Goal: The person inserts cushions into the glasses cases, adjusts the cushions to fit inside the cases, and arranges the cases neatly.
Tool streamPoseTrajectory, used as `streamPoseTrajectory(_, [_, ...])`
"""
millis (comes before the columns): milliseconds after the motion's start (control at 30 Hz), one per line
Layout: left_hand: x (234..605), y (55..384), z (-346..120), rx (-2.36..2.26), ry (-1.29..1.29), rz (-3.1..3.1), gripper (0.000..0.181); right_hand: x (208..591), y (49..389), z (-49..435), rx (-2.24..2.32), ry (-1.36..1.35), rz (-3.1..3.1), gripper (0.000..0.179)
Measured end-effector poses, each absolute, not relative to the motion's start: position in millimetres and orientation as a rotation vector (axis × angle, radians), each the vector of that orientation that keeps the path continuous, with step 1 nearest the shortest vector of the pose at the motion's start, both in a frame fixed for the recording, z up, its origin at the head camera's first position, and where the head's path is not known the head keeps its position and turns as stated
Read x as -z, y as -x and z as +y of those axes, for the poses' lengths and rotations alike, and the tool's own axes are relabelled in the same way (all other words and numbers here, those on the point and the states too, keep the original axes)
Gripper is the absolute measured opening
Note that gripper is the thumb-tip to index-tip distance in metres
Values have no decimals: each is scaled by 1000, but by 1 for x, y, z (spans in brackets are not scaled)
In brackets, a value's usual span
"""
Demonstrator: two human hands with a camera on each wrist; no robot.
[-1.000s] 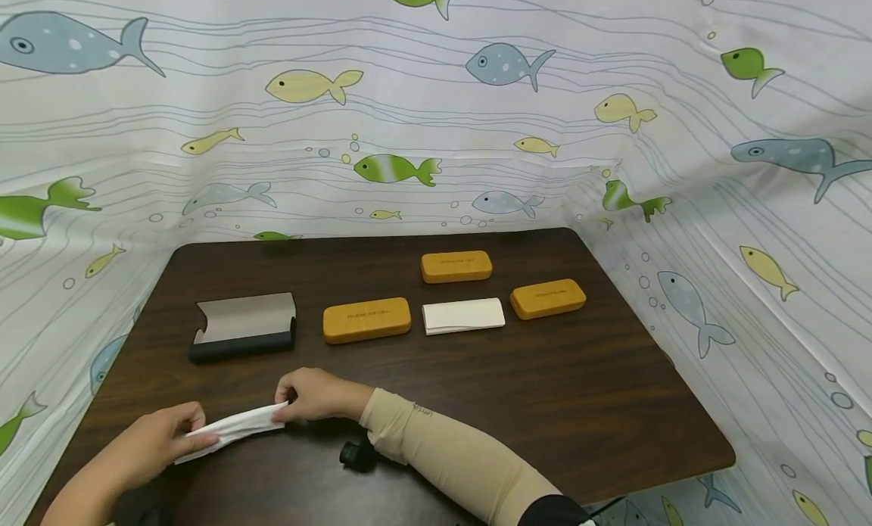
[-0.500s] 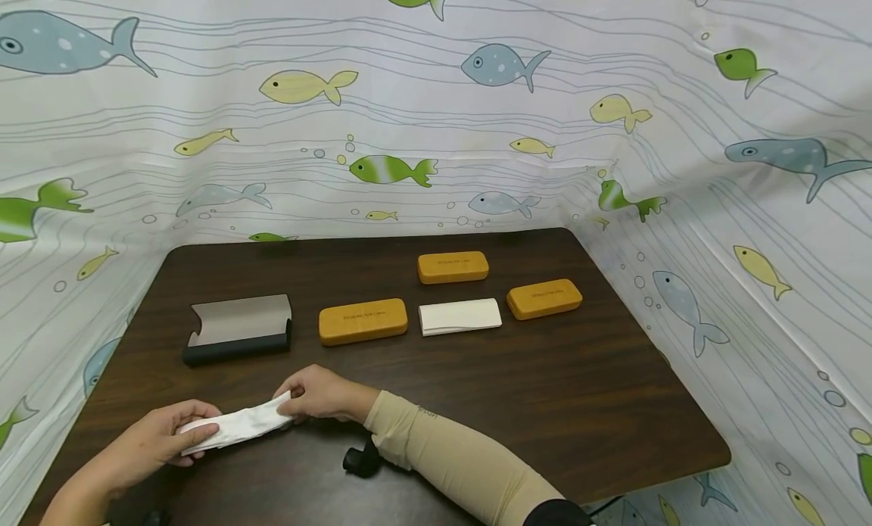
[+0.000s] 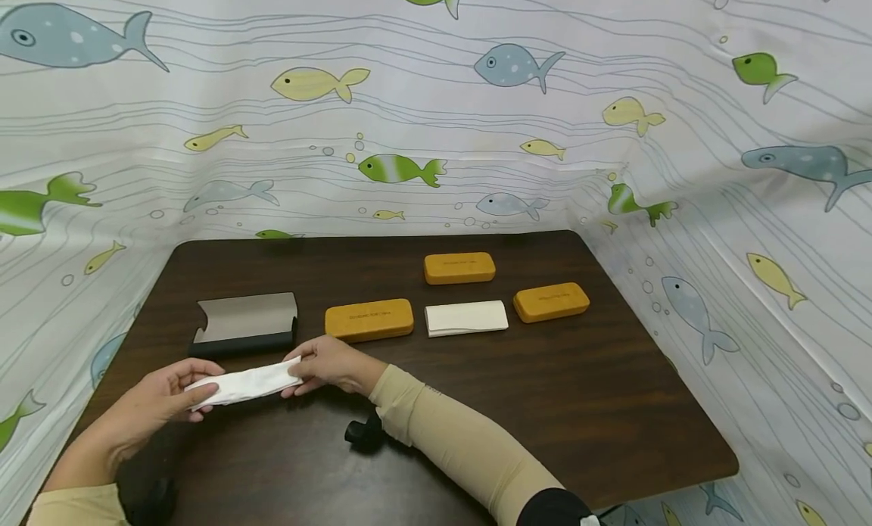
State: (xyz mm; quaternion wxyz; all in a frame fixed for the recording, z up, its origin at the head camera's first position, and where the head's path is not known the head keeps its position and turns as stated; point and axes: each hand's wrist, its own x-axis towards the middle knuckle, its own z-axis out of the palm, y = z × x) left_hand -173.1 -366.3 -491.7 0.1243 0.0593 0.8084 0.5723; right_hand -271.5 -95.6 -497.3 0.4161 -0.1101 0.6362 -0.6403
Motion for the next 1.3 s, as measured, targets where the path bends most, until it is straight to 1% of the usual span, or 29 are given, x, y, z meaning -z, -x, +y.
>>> streamPoseTrajectory(133, [485, 193, -374, -1768, -99, 2343, 21, 486, 289, -99, 1659, 220, 1554, 20])
streamPoseTrajectory(300, [486, 216, -378, -1968, -63, 2211, 21, 478, 308, -100, 1688, 193, 1580, 25])
streamPoseTrajectory(467, [498, 223, -385, -2130, 6, 2078, 22, 480, 317, -109, 1682, 168, 1624, 24])
streamPoseTrajectory(633, [504, 229, -394, -2098, 108, 2113, 17, 483, 326, -122, 1693, 140, 1674, 21])
streamPoseTrajectory(933, [498, 244, -403, -2097, 199, 2114, 34, 484, 341, -132, 1650, 114, 1714, 18])
streamPoseTrajectory(1033, [491, 246, -403, -1959, 213, 2240, 40, 481, 344, -133, 1624, 126, 1713, 20])
streamPoseTrajectory(1167, [479, 246, -403, -1646, 222, 2506, 54, 474, 347, -131, 1576, 176, 1742, 24])
streamPoseTrajectory(1300, [470, 244, -402, -1415, 234, 2715, 56, 468, 350, -130, 1528, 238, 1831, 28])
